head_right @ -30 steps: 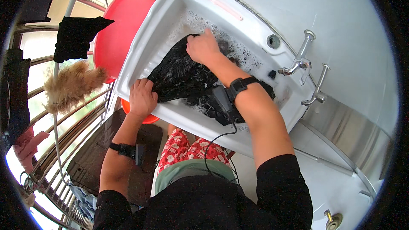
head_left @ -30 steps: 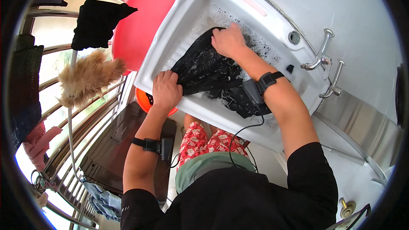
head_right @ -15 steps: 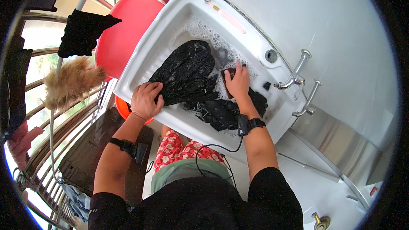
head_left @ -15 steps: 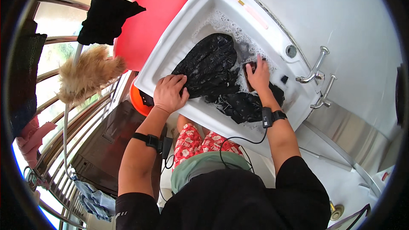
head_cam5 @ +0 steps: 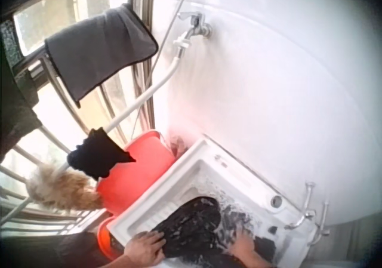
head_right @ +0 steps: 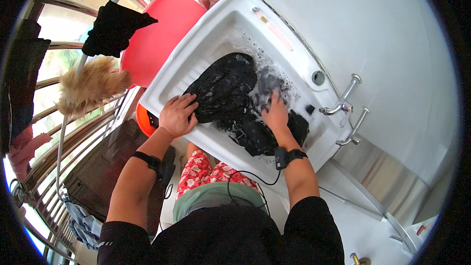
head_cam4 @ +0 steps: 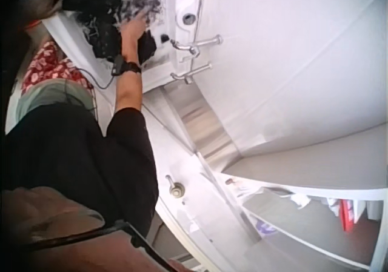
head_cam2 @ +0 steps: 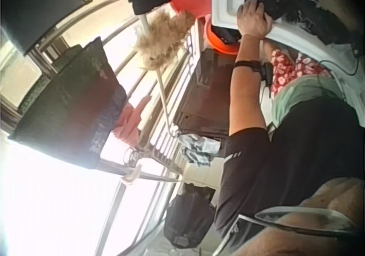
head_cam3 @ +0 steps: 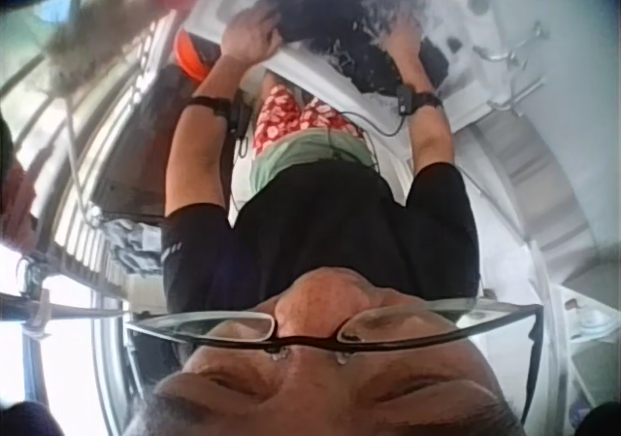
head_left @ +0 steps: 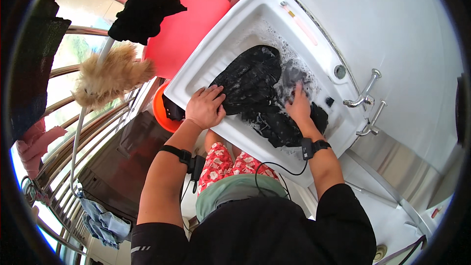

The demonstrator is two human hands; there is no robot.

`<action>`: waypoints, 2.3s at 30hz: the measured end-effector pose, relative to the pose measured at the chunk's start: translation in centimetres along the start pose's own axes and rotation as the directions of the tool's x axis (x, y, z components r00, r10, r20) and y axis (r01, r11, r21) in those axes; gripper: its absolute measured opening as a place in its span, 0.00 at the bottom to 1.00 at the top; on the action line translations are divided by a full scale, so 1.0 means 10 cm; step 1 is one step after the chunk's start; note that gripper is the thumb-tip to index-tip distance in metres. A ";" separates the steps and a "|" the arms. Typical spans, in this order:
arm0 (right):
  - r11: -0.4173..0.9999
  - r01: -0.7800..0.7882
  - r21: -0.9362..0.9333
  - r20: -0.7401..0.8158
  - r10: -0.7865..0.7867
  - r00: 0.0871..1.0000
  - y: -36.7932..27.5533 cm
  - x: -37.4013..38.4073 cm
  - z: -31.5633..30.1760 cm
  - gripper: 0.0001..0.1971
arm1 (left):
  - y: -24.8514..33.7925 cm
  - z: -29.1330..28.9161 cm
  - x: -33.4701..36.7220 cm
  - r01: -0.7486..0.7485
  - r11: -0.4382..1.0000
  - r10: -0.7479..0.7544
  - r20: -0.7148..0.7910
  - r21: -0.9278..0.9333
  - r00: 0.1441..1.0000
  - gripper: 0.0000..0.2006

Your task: Scrub a piece of black clothing in a soapy sink using a brush.

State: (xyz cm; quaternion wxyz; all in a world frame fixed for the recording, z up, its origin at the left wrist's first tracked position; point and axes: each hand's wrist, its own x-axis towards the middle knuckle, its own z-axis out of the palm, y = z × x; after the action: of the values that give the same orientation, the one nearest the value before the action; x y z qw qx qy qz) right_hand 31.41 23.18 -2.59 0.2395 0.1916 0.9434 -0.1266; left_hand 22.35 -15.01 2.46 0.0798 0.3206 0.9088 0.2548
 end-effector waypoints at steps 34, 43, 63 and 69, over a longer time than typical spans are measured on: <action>0.871 0.481 0.099 -0.449 -0.392 0.803 -2.06 0.55 -0.27 0.30 | -0.06 0.07 -0.14 0.108 0.993 -0.112 0.080 0.051 0.990 0.16; 0.899 0.422 -0.118 -0.331 -0.436 0.837 -1.82 0.88 -0.29 0.29 | -0.03 0.03 -0.06 0.104 0.995 -0.105 0.087 0.005 0.991 0.15; 0.838 0.546 0.012 -0.375 -0.502 0.779 -1.95 0.45 -0.21 0.26 | 0.03 0.00 0.01 0.118 0.982 -0.122 0.017 0.150 0.992 0.16; 0.817 0.567 0.104 -0.360 -0.500 0.787 -2.19 0.19 -0.25 0.25 | -0.02 0.00 -0.13 0.178 0.974 -0.178 -0.013 0.139 0.984 0.14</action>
State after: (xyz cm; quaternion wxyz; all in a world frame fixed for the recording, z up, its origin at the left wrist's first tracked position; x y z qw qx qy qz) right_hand 19.59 4.97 1.79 0.0179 -0.0426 0.9661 -0.2538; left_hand 23.28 -15.91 2.34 0.0795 0.2426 0.9495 0.1823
